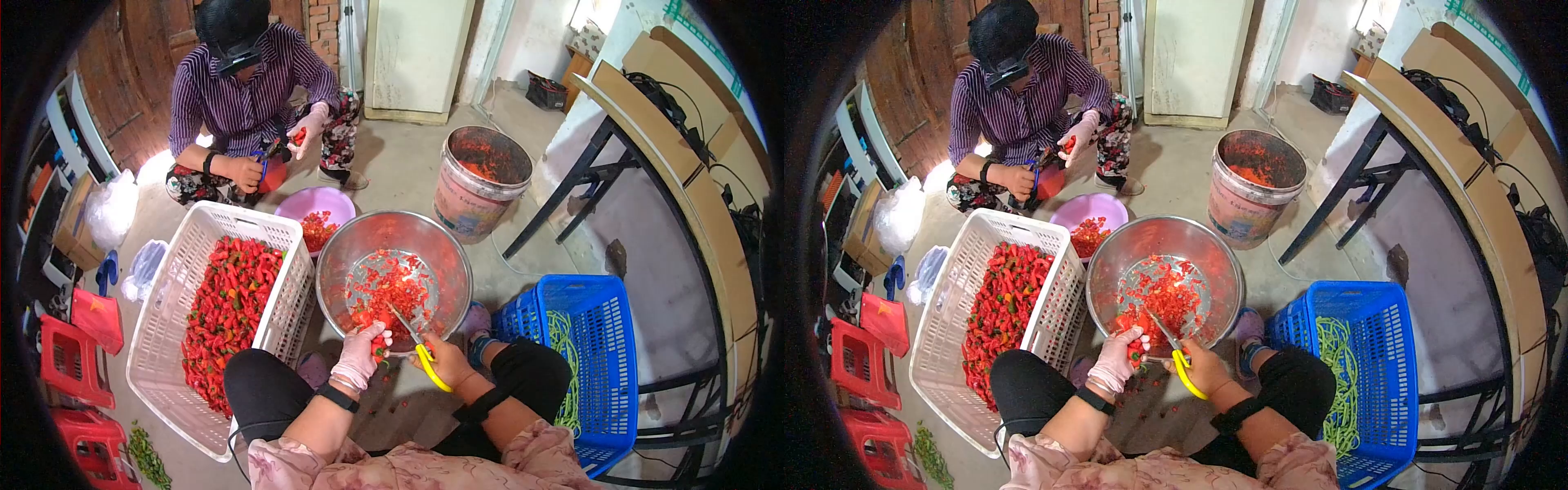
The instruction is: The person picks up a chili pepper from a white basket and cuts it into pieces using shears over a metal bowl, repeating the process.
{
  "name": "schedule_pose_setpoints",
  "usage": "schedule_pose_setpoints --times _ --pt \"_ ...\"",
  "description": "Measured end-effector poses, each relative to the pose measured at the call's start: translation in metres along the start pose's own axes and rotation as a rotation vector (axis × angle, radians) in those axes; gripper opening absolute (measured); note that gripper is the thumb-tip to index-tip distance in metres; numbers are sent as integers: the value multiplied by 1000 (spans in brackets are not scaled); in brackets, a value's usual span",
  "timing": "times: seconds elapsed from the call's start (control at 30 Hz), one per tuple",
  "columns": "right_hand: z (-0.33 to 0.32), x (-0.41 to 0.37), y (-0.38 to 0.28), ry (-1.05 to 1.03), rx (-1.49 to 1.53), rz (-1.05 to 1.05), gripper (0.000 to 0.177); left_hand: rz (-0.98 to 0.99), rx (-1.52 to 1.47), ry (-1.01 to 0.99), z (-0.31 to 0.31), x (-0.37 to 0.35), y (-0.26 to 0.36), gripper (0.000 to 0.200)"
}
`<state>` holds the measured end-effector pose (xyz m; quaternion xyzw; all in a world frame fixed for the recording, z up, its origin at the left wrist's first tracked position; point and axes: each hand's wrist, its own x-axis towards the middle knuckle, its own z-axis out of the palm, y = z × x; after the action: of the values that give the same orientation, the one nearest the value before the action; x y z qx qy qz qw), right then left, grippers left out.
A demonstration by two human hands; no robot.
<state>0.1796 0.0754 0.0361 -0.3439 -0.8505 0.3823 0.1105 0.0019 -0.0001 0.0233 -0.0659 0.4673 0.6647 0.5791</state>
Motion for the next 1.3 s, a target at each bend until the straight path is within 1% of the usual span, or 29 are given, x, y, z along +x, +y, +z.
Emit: schedule_pose_setpoints --times 0.03,0.07,0.1,0.17,0.23,0.3,0.33,0.37,0.43,0.5,0.63,0.7,0.8,0.9,1.0,1.07,1.1,1.17,1.2,1.3 --pt "-2 0 2 -3 68 10 50 1 0 0 -1 1 0 10" --pt "-8 3 5 -143 150 114 54 31 18 -27 -3 2 0 11" --pt "-9 3 5 -142 151 114 54 60 36 -54 -3 2 1 12" --pt "-10 2 7 -127 110 -82 56 78 58 -62 -3 1 1 12" --pt "-9 0 6 -119 71 -79 55 96 81 -70 -3 1 3 11" --pt "-12 -2 -2 -112 34 -77 55 70 136 -116 -4 1 6 10" --pt "-18 -3 -12 -127 31 -32 54 70 137 -115 -4 1 7 10" --pt "-21 -3 -17 -142 27 12 53 42 110 -123 -4 0 9 9" --pt "-13 -4 -12 -120 58 18 52 15 81 -131 -4 1 9 9" --pt "-10 -3 -12 -97 89 23 52 -33 -25 -182 -7 4 7 9" --pt "-9 -3 -13 -100 41 18 50 -47 -95 -128 -6 4 3 9" --pt "-7 -2 -11 -90 20 5 50 37 -80 -71 -3 1 0 9" --pt "-5 -3 -8 -82 -4 2 49 59 -34 -50 -1 -1 1 9" --pt "-5 -3 -4 -73 46 1 50 89 -49 -52 0 0 0 9" --pt "-5 0 -2 -116 102 -39 52 90 -28 -71 0 2 0 8" --pt "-7 -1 -3 -124 132 -45 58 96 -29 -56 1 1 0 8" --pt "-6 -1 -4 -124 134 -44 58 102 -32 -43 1 0 1 8" --pt "-6 -1 -6 -88 -14 -57 59 111 -28 -76 3 -2 -1 8" --pt "-3 -1 -4 -87 -13 -56 59 120 -25 -109 3 -2 -1 8" --pt "2 -1 1 -38 -47 -95 57 130 0 -110 4 -4 -2 6"
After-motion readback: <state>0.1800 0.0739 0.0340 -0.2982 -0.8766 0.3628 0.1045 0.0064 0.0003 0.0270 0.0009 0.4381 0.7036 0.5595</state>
